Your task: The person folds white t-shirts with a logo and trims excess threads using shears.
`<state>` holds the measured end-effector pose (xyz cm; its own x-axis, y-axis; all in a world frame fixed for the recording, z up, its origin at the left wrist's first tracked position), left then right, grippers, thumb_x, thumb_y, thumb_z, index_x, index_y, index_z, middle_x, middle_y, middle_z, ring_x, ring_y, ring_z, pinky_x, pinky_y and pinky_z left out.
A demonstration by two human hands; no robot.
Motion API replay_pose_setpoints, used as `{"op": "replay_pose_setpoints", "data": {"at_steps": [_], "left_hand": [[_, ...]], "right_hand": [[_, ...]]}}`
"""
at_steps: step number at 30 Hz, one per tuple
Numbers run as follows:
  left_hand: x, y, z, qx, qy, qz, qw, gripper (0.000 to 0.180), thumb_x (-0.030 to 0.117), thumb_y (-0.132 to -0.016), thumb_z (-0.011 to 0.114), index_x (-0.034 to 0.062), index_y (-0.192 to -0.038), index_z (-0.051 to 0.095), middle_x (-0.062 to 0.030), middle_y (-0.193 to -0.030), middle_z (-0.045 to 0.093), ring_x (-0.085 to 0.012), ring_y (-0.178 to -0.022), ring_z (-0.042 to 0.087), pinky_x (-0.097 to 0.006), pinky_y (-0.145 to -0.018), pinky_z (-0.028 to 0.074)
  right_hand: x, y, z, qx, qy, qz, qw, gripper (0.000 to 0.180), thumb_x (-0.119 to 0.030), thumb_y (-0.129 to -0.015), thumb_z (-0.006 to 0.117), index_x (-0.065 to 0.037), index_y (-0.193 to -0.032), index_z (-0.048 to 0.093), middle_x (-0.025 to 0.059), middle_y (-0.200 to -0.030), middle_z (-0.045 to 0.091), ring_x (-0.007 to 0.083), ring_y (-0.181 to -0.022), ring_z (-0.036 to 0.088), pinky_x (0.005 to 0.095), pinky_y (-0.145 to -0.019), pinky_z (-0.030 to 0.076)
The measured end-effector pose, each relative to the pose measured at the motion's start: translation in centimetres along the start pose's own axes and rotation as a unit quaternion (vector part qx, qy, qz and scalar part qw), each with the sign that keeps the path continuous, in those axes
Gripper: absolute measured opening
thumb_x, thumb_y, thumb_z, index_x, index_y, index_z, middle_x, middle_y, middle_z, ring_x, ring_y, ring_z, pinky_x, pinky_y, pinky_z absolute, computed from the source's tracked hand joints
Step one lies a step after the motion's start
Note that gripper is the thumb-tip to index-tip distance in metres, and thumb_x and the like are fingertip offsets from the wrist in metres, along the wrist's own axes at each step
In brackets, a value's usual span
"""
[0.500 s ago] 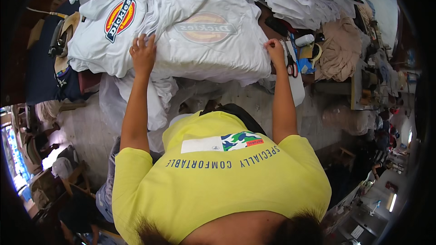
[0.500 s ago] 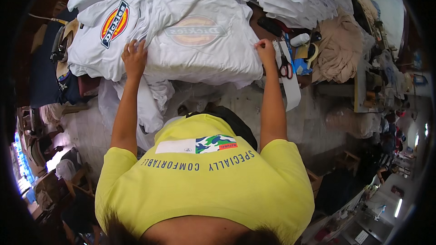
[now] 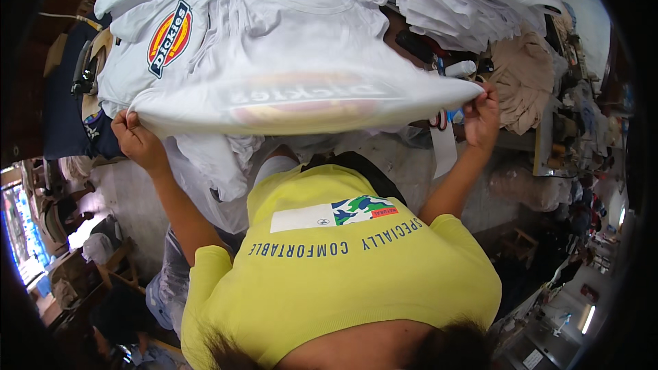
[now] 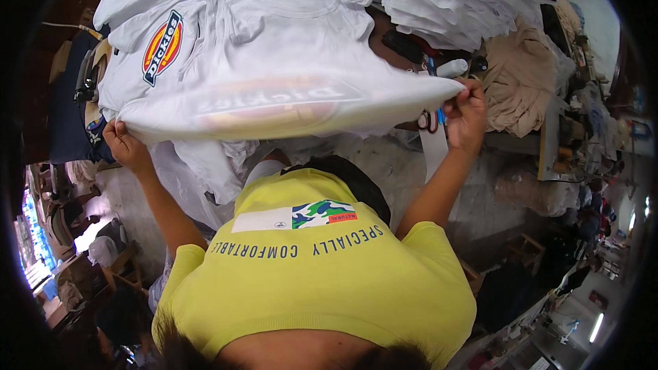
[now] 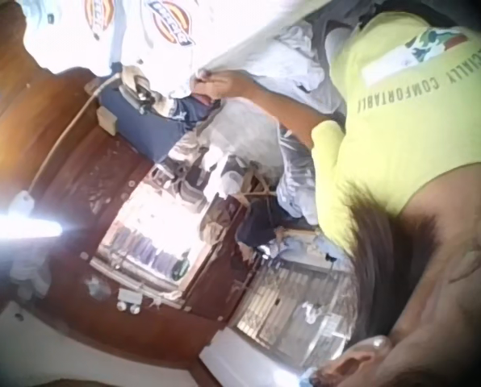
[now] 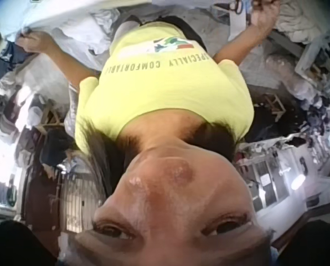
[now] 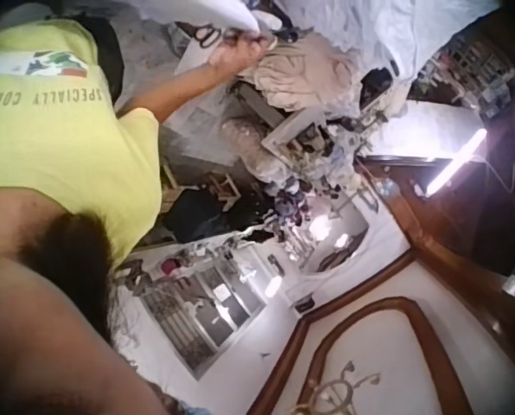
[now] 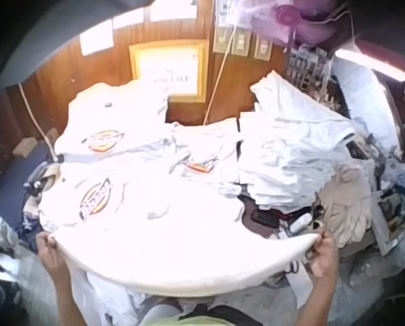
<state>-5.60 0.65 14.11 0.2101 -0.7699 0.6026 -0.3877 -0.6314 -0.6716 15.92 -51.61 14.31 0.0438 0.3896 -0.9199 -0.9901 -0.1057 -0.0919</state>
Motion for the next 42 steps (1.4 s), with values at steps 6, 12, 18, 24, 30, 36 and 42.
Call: {"op": "replay_pose_setpoints", "data": {"at_steps": [6, 12, 18, 24, 30, 36, 42], "left_hand": [[3.8, -6.7, -4.5, 0.105, 0.05, 0.131, 0.985, 0.022, 0.022, -0.092, 0.051, 0.001, -0.093, 0.055, -0.009, -0.085, 0.06, -0.0153, -0.076, 0.058, -0.027, -0.068, 0.047], [4.0, -20.7, 4.2, -0.252, 0.22, 0.049, 0.941, 0.033, 0.026, -0.085, 0.061, 0.0007, -0.107, 0.059, -0.005, -0.1, 0.061, -0.0116, -0.092, 0.054, -0.022, -0.082, 0.039], [4.1, -24.9, 17.8, -0.241, 0.06, 0.12, 0.961, 0.038, 0.009, -0.076, 0.063, -0.0012, -0.112, 0.053, -0.0218, -0.098, 0.058, -0.0257, -0.085, 0.06, -0.039, -0.071, 0.049], [-15.0, -9.6, 19.0, -0.328, -0.114, 0.099, 0.932, 0.047, 0.034, -0.076, 0.067, 0.0024, -0.11, 0.058, -0.0201, -0.104, 0.061, -0.0341, -0.097, 0.056, -0.039, -0.087, 0.042], [-10.0, 1.9, 14.2, -0.261, -0.054, 0.06, 0.962, 0.062, 0.038, -0.071, 0.071, 0.0044, -0.119, 0.051, -0.0188, -0.117, 0.051, -0.0326, -0.108, 0.046, -0.042, -0.087, 0.04], [-7.3, 1.6, 13.8, -0.256, -0.2, 0.018, 0.946, 0.048, 0.034, -0.07, 0.071, 0.0075, -0.108, 0.06, -0.0145, -0.097, 0.056, -0.0296, -0.089, 0.054, -0.04, -0.075, 0.045], [-9.3, -2.6, 14.0, -0.338, 0.141, -0.258, 0.894, 0.024, 0.022, -0.076, 0.071, 0.0027, -0.089, 0.064, -0.0013, -0.073, 0.059, -0.0162, -0.068, 0.059, -0.028, -0.06, 0.046]], "right_hand": [[-6.1, -0.4, -0.7, -0.019, -0.037, -0.097, 0.994, 0.019, -0.016, -0.086, 0.06, -0.007, -0.1, 0.051, 0.0059, -0.088, 0.06, 0.0135, -0.073, 0.059, 0.0272, -0.063, 0.05], [-5.3, -12.6, 3.6, -0.048, 0.104, -0.155, 0.981, 0.017, -0.007, -0.085, 0.059, -0.002, -0.097, 0.048, 0.0077, -0.094, 0.057, 0.0234, -0.082, 0.06, 0.0391, -0.077, 0.052], [4.2, -22.8, 7.5, 0.06, 0.498, -0.396, 0.769, 0.072, -0.049, -0.08, 0.059, -0.018, -0.137, 0.026, 0.0153, -0.126, 0.044, 0.0243, -0.104, 0.052, 0.0361, -0.091, 0.04], [14.6, -8.8, 9.6, -0.135, 0.535, -0.259, 0.793, 0.03, -0.005, -0.07, 0.061, -0.007, -0.1, 0.06, 0.0127, -0.096, 0.059, 0.0305, -0.094, 0.054, 0.0378, -0.084, 0.042], [16.8, 4.0, 4.9, -0.102, 0.658, -0.101, 0.739, 0.027, 0.0, -0.067, 0.054, -0.013, -0.09, 0.062, 0.0028, -0.092, 0.057, 0.0257, -0.091, 0.051, 0.0409, -0.084, 0.038], [17.6, 5.7, 3.8, -0.032, 0.683, -0.149, 0.715, 0.017, -0.001, -0.067, 0.055, -0.013, -0.079, 0.059, 0.0014, -0.09, 0.054, 0.0246, -0.093, 0.049, 0.0408, -0.08, 0.037], [16.1, 7.5, 6.0, -0.001, 0.651, -0.225, 0.725, 0.016, 0.0, -0.067, 0.058, -0.01, -0.079, 0.059, 0.004, -0.087, 0.055, 0.0251, -0.086, 0.052, 0.0379, -0.08, 0.039]]}}
Point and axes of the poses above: each hand's wrist, its own y-axis away from the middle knuckle, its own z-axis out of the palm, x = y × z, the point moved 1 cm from there along -y, towards the middle knuckle
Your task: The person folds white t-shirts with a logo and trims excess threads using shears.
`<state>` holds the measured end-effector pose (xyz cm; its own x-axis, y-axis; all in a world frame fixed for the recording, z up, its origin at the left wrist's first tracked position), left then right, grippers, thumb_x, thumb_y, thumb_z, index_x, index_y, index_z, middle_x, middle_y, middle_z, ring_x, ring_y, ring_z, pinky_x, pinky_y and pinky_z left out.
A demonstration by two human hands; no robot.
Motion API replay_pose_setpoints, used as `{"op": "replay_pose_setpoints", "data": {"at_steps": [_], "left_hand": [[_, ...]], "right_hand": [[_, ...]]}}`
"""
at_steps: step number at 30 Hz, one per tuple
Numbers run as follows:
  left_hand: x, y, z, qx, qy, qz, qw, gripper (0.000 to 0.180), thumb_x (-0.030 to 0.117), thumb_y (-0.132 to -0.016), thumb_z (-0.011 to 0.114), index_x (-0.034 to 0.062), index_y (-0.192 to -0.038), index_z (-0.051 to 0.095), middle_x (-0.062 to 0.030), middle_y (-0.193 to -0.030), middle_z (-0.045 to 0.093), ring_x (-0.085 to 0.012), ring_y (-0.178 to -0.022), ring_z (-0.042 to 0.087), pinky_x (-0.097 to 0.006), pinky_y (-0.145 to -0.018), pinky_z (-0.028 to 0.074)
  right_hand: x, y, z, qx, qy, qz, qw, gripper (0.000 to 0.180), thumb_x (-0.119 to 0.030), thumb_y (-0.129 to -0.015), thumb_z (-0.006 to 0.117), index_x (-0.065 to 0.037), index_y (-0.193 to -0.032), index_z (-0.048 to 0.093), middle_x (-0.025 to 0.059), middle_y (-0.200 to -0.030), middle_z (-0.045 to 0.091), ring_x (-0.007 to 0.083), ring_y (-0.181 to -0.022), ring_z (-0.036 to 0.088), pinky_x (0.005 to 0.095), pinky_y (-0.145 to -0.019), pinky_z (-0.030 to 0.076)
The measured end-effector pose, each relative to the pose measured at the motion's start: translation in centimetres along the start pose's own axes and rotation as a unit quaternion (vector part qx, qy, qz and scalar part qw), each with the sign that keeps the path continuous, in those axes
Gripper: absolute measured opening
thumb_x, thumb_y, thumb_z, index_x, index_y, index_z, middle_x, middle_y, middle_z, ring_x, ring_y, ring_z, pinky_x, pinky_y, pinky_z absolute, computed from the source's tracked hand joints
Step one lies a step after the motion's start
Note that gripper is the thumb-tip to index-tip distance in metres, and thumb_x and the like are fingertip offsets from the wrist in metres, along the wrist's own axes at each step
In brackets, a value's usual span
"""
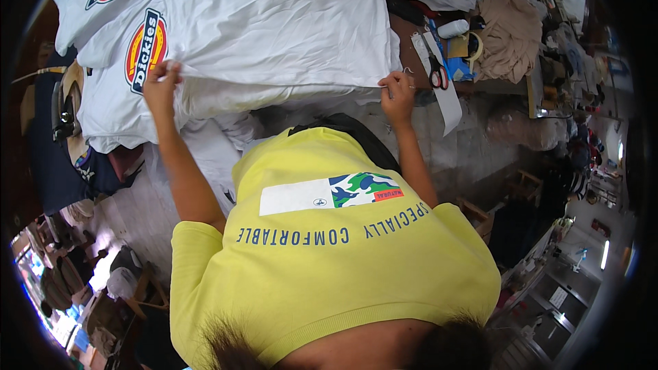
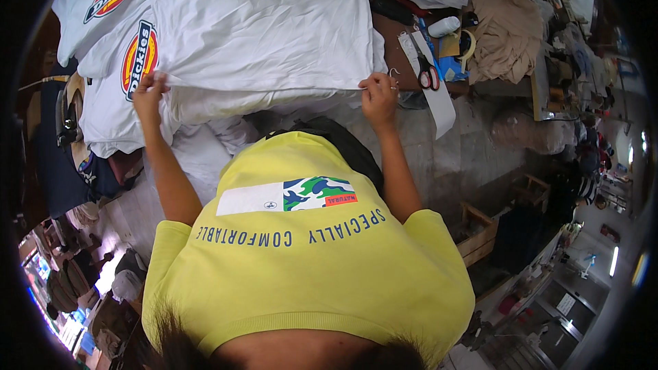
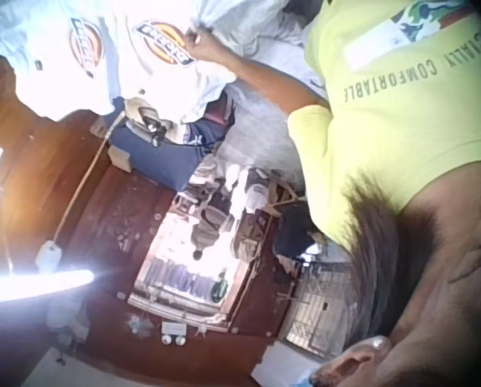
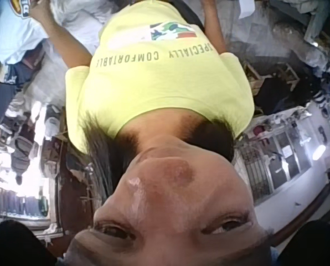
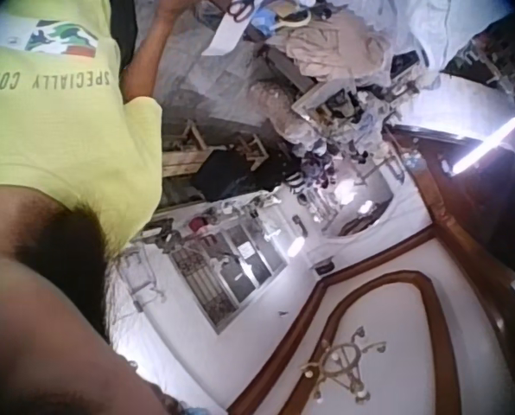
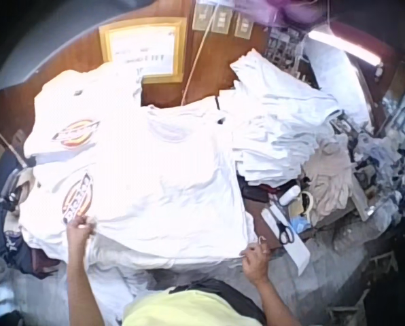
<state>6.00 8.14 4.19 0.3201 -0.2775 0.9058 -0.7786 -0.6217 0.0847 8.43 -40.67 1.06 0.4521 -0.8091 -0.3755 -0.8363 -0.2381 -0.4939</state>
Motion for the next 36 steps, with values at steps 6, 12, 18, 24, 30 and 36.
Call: {"op": "replay_pose_setpoints", "data": {"at_steps": [6, 12, 18, 24, 30, 36], "left_hand": [[-0.2, -7.7, -5.6, 0.155, 0.336, 0.051, 0.927, 0.051, 0.006, -0.076, 0.068, -0.0004, -0.117, 0.039, -0.0095, -0.093, 0.059, -0.0153, -0.078, 0.057, -0.024, -0.067, 0.044], [-1.8, 0.4, 2.8, -0.063, 0.214, -0.063, 0.973, 0.019, 0.017, -0.083, 0.059, 0.003, -0.096, 0.06, -0.0037, -0.084, 0.06, -0.0109, -0.072, 0.057, -0.025, -0.068, 0.047], [-2.2, 12.2, 9.8, -0.089, 0.165, -0.178, 0.966, 0.026, 0.022, -0.082, 0.065, -0.0033, -0.084, 0.06, -0.0084, -0.073, 0.063, -0.0125, -0.062, 0.061, -0.022, -0.056, 0.049], [-2.7, 14.2, 12.1, -0.134, 0.14, -0.176, 0.965, 0.029, 0.025, -0.079, 0.068, -0.0013, -0.077, 0.057, -0.0077, -0.066, 0.062, -0.0111, -0.058, 0.059, -0.021, -0.053, 0.048], [-1.9, 15.4, 12.0, -0.079, 0.116, -0.123, 0.982, 0.031, 0.027, -0.079, 0.068, 0.004, -0.067, 0.051, -0.0032, -0.063, 0.059, -0.0088, -0.061, 0.057, -0.022, -0.057, 0.047], [-0.1, 16.1, 13.6, -0.166, 0.472, -0.226, 0.836, 0.02, 0.02, -0.081, 0.066, 0.003, -0.088, 0.058, -0.0037, -0.086, 0.062, -0.0095, -0.073, 0.056, -0.022, -0.069, 0.043]], "right_hand": [[-7.1, -2.9, -1.7, -0.252, -0.368, 0.053, 0.894, 0.021, -0.003, -0.073, 0.064, -0.006, -0.093, 0.061, 0.0069, -0.094, 0.058, 0.0205, -0.083, 0.058, 0.0312, -0.074, 0.045], [6.2, -2.4, 0.1, -0.031, -0.08, 0.125, 0.988, 0.027, -0.006, -0.076, 0.059, -0.005, -0.103, 0.058, 0.014, -0.104, 0.057, 0.0306, -0.097, 0.054, 0.0382, -0.085, 0.042], [12.7, -1.2, -0.8, -0.036, 0.185, 0.203, 0.961, 0.032, -0.012, -0.082, 0.057, -0.009, -0.113, 0.053, 0.0156, -0.111, 0.052, 0.034, -0.105, 0.05, 0.0425, -0.088, 0.04], [12.9, -2.4, -1.7, -0.086, 0.222, 0.293, 0.926, 0.037, -0.01, -0.08, 0.059, -0.011, -0.116, 0.053, 0.0142, -0.107, 0.055, 0.0332, -0.098, 0.055, 0.0418, -0.083, 0.044], [15.1, -1.7, -3.3, -0.113, 0.104, 0.334, 0.93, 0.041, -0.014, -0.075, 0.065, -0.006, -0.114, 0.056, 0.0137, -0.103, 0.062, 0.0291, -0.095, 0.061, 0.0382, -0.08, 0.047], [15.4, -2.9, -4.9, -0.123, 0.03, 0.378, 0.917, 0.056, -0.015, -0.067, 0.072, -0.005, -0.119, 0.053, 0.011, -0.088, 0.067, 0.0216, -0.085, 0.064, 0.0291, -0.075, 0.048]]}}
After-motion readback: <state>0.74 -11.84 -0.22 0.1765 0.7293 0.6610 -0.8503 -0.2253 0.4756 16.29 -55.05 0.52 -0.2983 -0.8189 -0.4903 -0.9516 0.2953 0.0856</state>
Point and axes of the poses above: each hand's wrist, its own y-axis away from the middle knuckle, its own z-axis out of the palm, x = y × z, the point moved 1 cm from there along -y, towards the middle knuckle
